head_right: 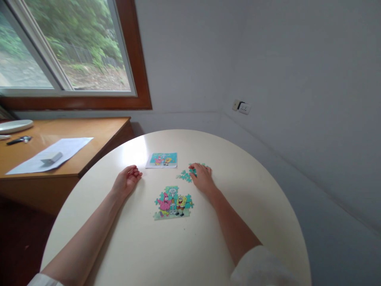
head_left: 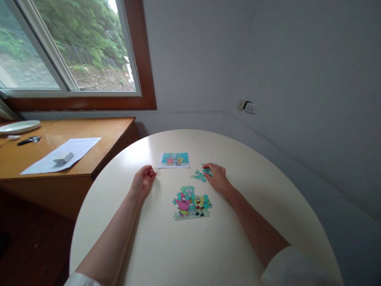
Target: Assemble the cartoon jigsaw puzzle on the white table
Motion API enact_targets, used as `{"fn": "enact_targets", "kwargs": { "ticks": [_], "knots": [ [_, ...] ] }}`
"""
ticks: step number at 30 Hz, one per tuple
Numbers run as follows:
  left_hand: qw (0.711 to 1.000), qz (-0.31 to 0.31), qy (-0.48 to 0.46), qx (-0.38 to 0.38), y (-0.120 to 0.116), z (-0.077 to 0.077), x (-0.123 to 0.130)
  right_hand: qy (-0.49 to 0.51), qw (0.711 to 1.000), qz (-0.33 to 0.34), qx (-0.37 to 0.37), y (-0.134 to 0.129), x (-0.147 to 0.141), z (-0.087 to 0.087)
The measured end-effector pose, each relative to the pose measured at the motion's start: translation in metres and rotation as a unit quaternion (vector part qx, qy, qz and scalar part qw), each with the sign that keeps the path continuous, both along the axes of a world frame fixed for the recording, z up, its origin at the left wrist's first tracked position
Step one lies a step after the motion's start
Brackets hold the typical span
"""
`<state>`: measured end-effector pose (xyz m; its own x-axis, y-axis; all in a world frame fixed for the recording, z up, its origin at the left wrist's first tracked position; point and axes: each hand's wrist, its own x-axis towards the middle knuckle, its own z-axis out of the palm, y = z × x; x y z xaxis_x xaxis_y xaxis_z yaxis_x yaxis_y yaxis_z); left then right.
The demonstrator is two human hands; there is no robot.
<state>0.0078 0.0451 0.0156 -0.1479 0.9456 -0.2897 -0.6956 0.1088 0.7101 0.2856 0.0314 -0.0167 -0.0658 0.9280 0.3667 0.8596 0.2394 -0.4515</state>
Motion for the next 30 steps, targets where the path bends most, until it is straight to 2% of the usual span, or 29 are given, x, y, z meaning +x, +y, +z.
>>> {"fn": "enact_targets", "kwargs": {
  "ticks": [4,7,9,11,13,21,30],
  "knots": [
    [1.0,-0.002,0.001,-0.002,0.001,0.0,0.0,0.037,0.999,-0.001,0.005,0.003,0.002,-0.002],
    [1.0,-0.002,0.001,0.0,0.001,-0.001,-0.001,0.105,0.994,0.008,0.018,0.005,0.003,-0.003],
    [1.0,-0.001,-0.001,0.0,0.002,-0.002,-0.001,0.208,0.978,0.005,0.033,0.007,0.006,-0.004],
    [1.0,-0.003,-0.003,-0.002,0.003,-0.003,-0.001,0.315,0.947,-0.02,0.051,0.01,0.01,-0.006],
    [1.0,-0.006,-0.004,-0.003,0.003,-0.003,-0.002,0.366,0.927,-0.054,0.065,0.013,0.014,-0.008],
    [1.0,-0.009,0.002,0.001,0.004,-0.005,-0.003,0.419,0.899,-0.103,0.081,0.017,0.02,-0.009],
    [1.0,-0.012,-0.001,0.004,0.002,-0.002,-0.003,0.424,0.895,-0.118,0.073,0.013,0.02,-0.004]
  ]
}}
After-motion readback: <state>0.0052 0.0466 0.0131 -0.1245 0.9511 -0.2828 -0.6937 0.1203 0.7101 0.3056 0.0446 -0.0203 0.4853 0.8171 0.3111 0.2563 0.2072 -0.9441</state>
